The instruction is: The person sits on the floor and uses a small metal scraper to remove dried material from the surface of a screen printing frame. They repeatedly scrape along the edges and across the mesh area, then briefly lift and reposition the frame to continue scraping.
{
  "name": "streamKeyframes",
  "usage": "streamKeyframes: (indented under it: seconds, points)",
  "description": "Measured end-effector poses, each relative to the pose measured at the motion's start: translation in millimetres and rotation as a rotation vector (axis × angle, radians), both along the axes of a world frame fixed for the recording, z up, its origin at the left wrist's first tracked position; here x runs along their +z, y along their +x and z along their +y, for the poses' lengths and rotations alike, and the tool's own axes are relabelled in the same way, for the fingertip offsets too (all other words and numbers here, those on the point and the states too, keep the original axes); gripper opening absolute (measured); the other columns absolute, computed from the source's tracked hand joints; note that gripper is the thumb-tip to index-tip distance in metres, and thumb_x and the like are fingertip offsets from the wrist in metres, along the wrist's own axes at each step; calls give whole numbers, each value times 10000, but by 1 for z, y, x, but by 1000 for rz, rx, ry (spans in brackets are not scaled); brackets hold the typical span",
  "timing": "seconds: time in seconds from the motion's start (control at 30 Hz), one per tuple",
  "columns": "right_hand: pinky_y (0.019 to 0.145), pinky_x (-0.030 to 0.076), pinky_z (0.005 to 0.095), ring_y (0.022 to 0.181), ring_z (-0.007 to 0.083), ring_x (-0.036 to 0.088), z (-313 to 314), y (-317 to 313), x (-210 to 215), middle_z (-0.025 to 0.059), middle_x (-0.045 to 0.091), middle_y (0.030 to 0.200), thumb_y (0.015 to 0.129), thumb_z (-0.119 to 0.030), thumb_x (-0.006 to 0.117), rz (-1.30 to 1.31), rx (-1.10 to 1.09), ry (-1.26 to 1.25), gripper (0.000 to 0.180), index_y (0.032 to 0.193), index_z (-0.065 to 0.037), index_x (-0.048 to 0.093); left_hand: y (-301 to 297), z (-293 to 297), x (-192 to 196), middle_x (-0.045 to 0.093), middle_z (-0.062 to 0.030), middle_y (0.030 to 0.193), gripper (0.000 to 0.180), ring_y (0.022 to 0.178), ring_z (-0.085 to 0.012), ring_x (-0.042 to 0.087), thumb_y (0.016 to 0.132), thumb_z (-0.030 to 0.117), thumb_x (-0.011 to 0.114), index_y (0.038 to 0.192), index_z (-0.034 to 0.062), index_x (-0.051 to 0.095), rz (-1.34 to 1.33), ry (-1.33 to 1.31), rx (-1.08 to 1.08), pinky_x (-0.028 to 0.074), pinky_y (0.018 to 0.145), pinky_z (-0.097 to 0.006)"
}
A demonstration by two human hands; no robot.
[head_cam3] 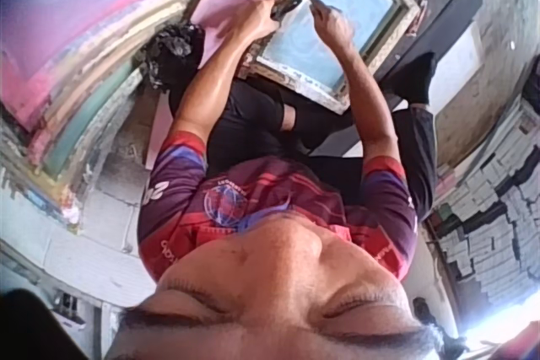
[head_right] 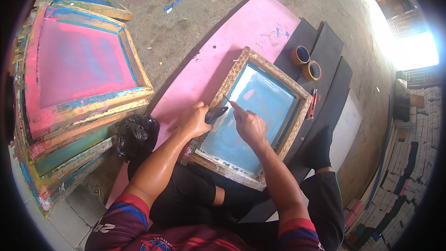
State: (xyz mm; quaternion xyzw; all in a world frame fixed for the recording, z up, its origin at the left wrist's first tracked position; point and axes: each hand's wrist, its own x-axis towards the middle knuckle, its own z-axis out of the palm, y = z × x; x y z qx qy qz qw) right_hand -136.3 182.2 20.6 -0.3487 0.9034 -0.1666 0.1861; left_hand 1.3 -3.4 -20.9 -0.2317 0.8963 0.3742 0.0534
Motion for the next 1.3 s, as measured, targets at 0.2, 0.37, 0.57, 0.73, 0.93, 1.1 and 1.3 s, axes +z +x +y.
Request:
streamKeyframes:
  seconds: [0.2,0.37,0.57,0.73,0.93,1.1,1.3]
  points:
    - [689,594,506,765,378,767,-9,7,7,184,782,908,1075,-250,656,104,41,109,387,1457,-259,715,0,1,0,695,-184,1066,419,1018,-428,723,708,171,859,1041,-38,714,-1,5,-2,597,876,-511]
    - [697,601,529,760,426,756,-15,14,5,236,767,871,1060,-223,657,125,52,173,407,1463,-231,711,0,3,1,697,-176,1106,499,986,-404,749,738,191,846,1162,-41,723,13,-67,-55,624,855,-497]
    - [779,592,512,880,465,738,-14,-10,7,268,739,889,1076,-211,629,-179,22,18,406,1475,-216,703,4,1,-5,693,-176,1087,437,981,-412,735,730,187,837,1087,-31,712,42,-62,-23,612,850,-505]
    - [754,564,384,843,149,700,12,-27,-61,34,815,1019,1139,-213,624,-427,-19,-326,432,1552,-87,623,-2,0,3,689,-173,1078,408,1005,-416,717,726,218,848,1020,-23,701,1,-31,-36,593,865,-512]
    - [819,578,341,942,115,707,-4,-18,-3,58,814,1119,1140,-224,629,-205,101,139,434,1550,-82,629,3,-2,-3,687,-173,1080,426,1015,-417,717,722,231,856,1028,-23,703,-15,-14,-34,592,870,-514]
    - [971,592,376,1125,226,763,-2,-19,-15,168,800,1266,1118,-187,636,-325,27,-48,413,1516,-80,658,1,1,1,696,-181,1094,425,984,-415,737,730,218,847,1051,-26,713,-16,-49,-41,614,858,-511]
    - [999,555,323,1150,131,689,9,-44,-46,92,790,1280,1131,-191,644,-717,-141,-161,404,1513,-62,659,-1,-2,5,695,-175,1103,442,1009,-410,732,737,239,852,1060,-29,716,-49,-37,-57,608,873,-505]
